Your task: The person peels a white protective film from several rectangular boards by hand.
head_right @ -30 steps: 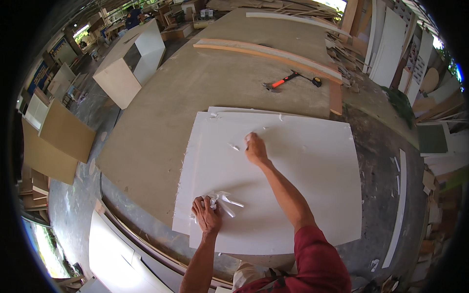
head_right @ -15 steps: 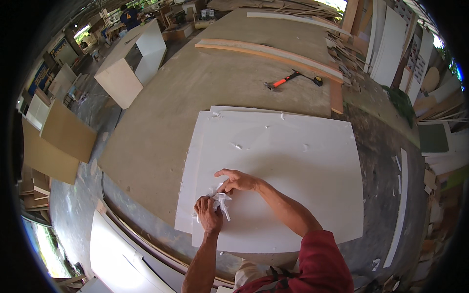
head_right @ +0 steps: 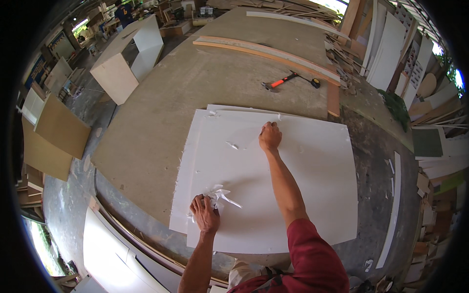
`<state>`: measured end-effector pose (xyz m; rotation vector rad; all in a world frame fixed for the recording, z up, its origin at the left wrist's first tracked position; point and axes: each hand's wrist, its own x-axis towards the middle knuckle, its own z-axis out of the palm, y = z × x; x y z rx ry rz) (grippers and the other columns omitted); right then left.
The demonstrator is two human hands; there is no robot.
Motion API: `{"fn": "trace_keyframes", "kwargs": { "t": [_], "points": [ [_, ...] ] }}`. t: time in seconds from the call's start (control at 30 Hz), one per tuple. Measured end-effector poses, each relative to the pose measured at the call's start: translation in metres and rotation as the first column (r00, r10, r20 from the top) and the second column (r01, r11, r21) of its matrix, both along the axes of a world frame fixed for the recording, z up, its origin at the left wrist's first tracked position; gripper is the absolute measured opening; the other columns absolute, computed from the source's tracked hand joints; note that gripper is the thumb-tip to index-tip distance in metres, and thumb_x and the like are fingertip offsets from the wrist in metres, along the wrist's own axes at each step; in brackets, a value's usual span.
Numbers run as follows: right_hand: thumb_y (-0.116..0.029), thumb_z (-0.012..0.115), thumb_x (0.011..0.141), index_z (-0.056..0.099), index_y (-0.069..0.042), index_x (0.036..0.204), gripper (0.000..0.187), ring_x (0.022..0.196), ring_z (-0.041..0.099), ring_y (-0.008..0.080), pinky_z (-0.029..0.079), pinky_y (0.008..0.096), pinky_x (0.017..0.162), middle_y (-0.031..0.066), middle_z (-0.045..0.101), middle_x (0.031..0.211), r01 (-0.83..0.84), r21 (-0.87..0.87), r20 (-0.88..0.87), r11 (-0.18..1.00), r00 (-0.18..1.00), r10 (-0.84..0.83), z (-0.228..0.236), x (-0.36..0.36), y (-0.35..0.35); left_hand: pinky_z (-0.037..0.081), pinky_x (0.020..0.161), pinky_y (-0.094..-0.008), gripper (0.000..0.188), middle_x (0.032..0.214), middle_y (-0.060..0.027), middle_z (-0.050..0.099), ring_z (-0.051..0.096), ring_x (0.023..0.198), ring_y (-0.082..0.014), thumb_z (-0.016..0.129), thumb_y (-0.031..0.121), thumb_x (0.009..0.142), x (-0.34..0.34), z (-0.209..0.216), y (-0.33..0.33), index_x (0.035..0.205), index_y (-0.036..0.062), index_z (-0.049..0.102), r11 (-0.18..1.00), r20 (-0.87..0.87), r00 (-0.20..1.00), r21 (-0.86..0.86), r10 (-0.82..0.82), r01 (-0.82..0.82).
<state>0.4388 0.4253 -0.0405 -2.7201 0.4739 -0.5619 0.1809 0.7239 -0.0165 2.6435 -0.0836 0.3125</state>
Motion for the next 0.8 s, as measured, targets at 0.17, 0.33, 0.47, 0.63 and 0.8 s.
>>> {"fn": "trace_keyframes", "kwargs": {
  "t": [0.17,0.33,0.47,0.63,0.8],
  "points": [
    [-0.014,0.065,0.093,0.065,-0.007,0.100,0.010,0.097,0.068,0.0328,0.051,0.0485,0.084,0.0122,0.067,0.105,-0.035,-0.012,0.026,0.999,0.999,0.035,-0.010,0.003,0.007,0.032,0.109,-0.0562,0.057,0.130,-0.0218,0.049,0.046,0.127,-0.0414,0.076,0.003,0.069,0.000,-0.003,-0.001,0.122,0.0042,0.052,0.999,0.008,1.000,-0.045,0.009,-0.009],
    [-0.014,0.060,0.099,0.062,-0.004,0.101,0.009,0.090,0.066,0.0361,0.052,0.0441,0.081,0.0155,0.068,0.097,-0.610,0.583,0.050,0.537,0.687,0.725,0.024,-0.092,0.117,0.035,0.107,-0.0570,0.066,0.143,-0.0232,0.043,0.041,0.134,-0.0465,0.077,0.008,0.074,-0.003,-0.016,0.005,0.134,0.0047,0.049,0.981,0.009,0.994,-0.164,0.109,-0.107],
    [-0.026,0.065,0.103,0.063,-0.002,0.102,0.023,0.084,0.062,0.0207,0.050,0.0359,0.077,0.0080,0.065,0.091,-0.660,0.734,0.213,-0.163,-0.004,0.977,0.084,-0.184,0.167,0.034,0.108,-0.0574,0.056,0.153,-0.0210,0.043,0.034,0.147,-0.0442,0.074,0.022,0.083,0.000,-0.007,0.007,0.133,0.0050,0.055,0.970,0.189,0.980,-0.245,0.056,-0.008],
    [-0.022,0.071,0.099,0.067,-0.001,0.097,0.022,0.074,0.059,0.0084,0.050,0.0276,0.068,0.0008,0.065,0.080,-0.246,0.965,0.143,-0.092,0.200,0.969,0.090,-0.145,0.137,0.033,0.108,-0.0527,0.040,0.149,-0.0107,0.053,0.047,0.137,-0.0340,0.067,0.028,0.083,-0.003,-0.007,0.014,0.117,0.0069,0.067,0.988,0.092,0.991,-0.115,-0.096,0.107],
    [-0.010,0.069,0.093,0.072,-0.005,0.097,0.007,0.074,0.067,0.0188,0.054,0.0331,0.070,0.0075,0.072,0.084,-0.349,0.561,0.139,0.751,0.934,0.330,0.028,-0.053,0.071,0.032,0.108,-0.0534,0.021,0.139,-0.0102,0.057,0.047,0.136,-0.0324,0.062,0.014,0.083,0.000,-0.006,0.003,0.104,0.0080,0.060,0.996,0.035,0.997,-0.060,-0.067,0.069]
  ]
}}
